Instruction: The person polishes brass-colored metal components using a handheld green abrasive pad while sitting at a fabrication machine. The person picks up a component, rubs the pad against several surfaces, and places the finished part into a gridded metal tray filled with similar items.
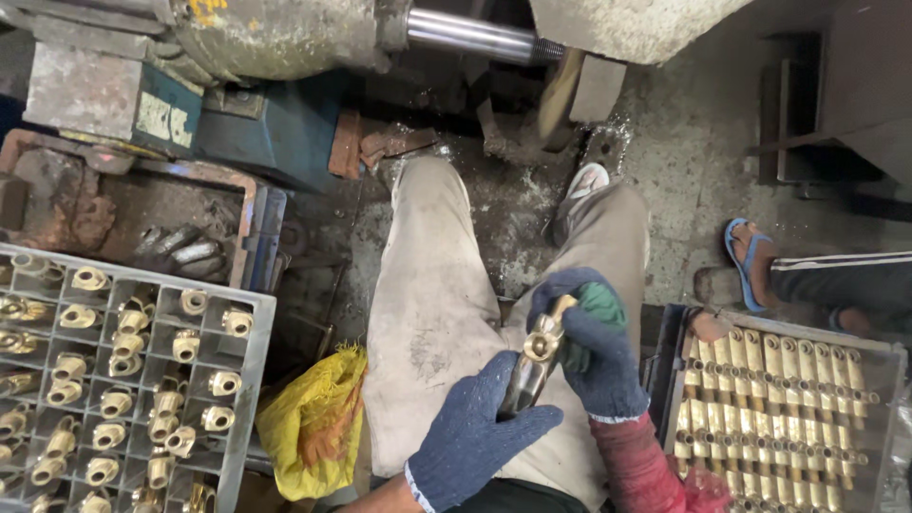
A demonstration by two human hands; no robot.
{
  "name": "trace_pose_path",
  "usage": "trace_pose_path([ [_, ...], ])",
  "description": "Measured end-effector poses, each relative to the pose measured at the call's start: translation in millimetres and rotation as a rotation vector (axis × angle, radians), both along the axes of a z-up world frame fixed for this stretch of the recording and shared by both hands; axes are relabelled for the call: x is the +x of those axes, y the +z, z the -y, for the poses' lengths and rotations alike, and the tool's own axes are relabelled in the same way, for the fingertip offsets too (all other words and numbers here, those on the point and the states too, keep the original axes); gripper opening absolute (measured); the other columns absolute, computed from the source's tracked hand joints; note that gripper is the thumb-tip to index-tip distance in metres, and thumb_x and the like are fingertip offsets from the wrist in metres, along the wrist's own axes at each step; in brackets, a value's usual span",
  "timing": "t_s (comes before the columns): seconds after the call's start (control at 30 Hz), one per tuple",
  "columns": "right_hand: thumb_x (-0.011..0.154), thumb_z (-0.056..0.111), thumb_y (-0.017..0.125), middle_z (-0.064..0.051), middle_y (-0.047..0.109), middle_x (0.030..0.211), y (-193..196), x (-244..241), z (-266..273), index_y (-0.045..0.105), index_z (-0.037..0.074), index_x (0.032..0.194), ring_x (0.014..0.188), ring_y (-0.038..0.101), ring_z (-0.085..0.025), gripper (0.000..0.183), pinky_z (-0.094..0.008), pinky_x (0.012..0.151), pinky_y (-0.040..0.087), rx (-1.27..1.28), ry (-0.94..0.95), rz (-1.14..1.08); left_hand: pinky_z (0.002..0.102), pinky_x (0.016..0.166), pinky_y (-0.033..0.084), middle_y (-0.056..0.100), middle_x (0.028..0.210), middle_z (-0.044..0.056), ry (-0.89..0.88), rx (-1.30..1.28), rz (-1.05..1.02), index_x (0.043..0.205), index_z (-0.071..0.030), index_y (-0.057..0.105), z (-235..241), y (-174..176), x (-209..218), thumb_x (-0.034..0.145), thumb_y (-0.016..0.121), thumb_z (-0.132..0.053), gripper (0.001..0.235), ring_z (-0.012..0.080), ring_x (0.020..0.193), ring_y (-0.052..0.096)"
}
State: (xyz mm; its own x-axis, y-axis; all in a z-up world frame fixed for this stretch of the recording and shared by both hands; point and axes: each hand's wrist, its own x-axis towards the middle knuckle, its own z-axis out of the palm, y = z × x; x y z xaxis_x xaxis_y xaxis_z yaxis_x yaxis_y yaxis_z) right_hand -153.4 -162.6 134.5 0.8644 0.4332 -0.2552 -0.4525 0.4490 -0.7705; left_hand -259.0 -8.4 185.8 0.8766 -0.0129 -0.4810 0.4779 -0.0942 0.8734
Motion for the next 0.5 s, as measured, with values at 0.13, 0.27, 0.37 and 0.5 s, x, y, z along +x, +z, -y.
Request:
trace_pose_path([
  [0.13, 0.087, 0.016, 0.065, -0.017, 0.058, 0.102, -6, -3, -4, 0.056, 0.0, 0.115, 0.086, 0.061, -0.028, 0.033, -0.04, 0.077, 0.055, 0.248, -0.1, -0.009, 0.034, 0.067, 0.055, 0.068, 0.08, 0.01, -0.002, 0.049, 0.051, 0.122, -0.01, 0.063, -4, 14, -1, 0.082, 0.083, -0.031, 0.05, 0.0216, 0.069, 0.068],
  [0.27, 0.093, 0.015, 0.068, -0.013, 0.054, 0.098, -8, -5, -2, 0.053, 0.003, 0.109, 0.084, 0.056, -0.024, 0.025, -0.04, 0.076, 0.05, 0.417, -0.132, 0.022, 0.033, 0.076, 0.058, 0.074, 0.098, 0.013, 0.0, -0.002, 0.177, 0.135, -0.007, 0.059, -10, 22, -3, 0.084, 0.083, -0.028, 0.06, 0.0193, 0.087, 0.075],
  [0.37, 0.089, 0.018, 0.069, -0.012, 0.053, 0.102, -9, -4, -3, 0.054, 0.005, 0.113, 0.084, 0.056, -0.025, 0.031, -0.039, 0.072, 0.05, 0.374, -0.191, -0.017, 0.031, 0.082, 0.059, 0.076, 0.106, 0.012, 0.02, -0.079, 0.151, 0.139, -0.006, 0.057, -8, 21, -7, 0.084, 0.083, -0.024, 0.064, 0.0174, 0.095, 0.077],
  [0.5, 0.088, 0.018, 0.07, -0.011, 0.053, 0.102, -11, -1, -6, 0.054, 0.006, 0.112, 0.082, 0.054, -0.024, 0.03, -0.038, 0.07, 0.049, 0.416, -0.179, -0.023, 0.03, 0.086, 0.06, 0.077, 0.11, 0.01, 0.078, -0.148, 0.147, 0.143, -0.004, 0.054, -6, 12, -14, 0.085, 0.082, -0.02, 0.066, 0.0155, 0.099, 0.076],
])
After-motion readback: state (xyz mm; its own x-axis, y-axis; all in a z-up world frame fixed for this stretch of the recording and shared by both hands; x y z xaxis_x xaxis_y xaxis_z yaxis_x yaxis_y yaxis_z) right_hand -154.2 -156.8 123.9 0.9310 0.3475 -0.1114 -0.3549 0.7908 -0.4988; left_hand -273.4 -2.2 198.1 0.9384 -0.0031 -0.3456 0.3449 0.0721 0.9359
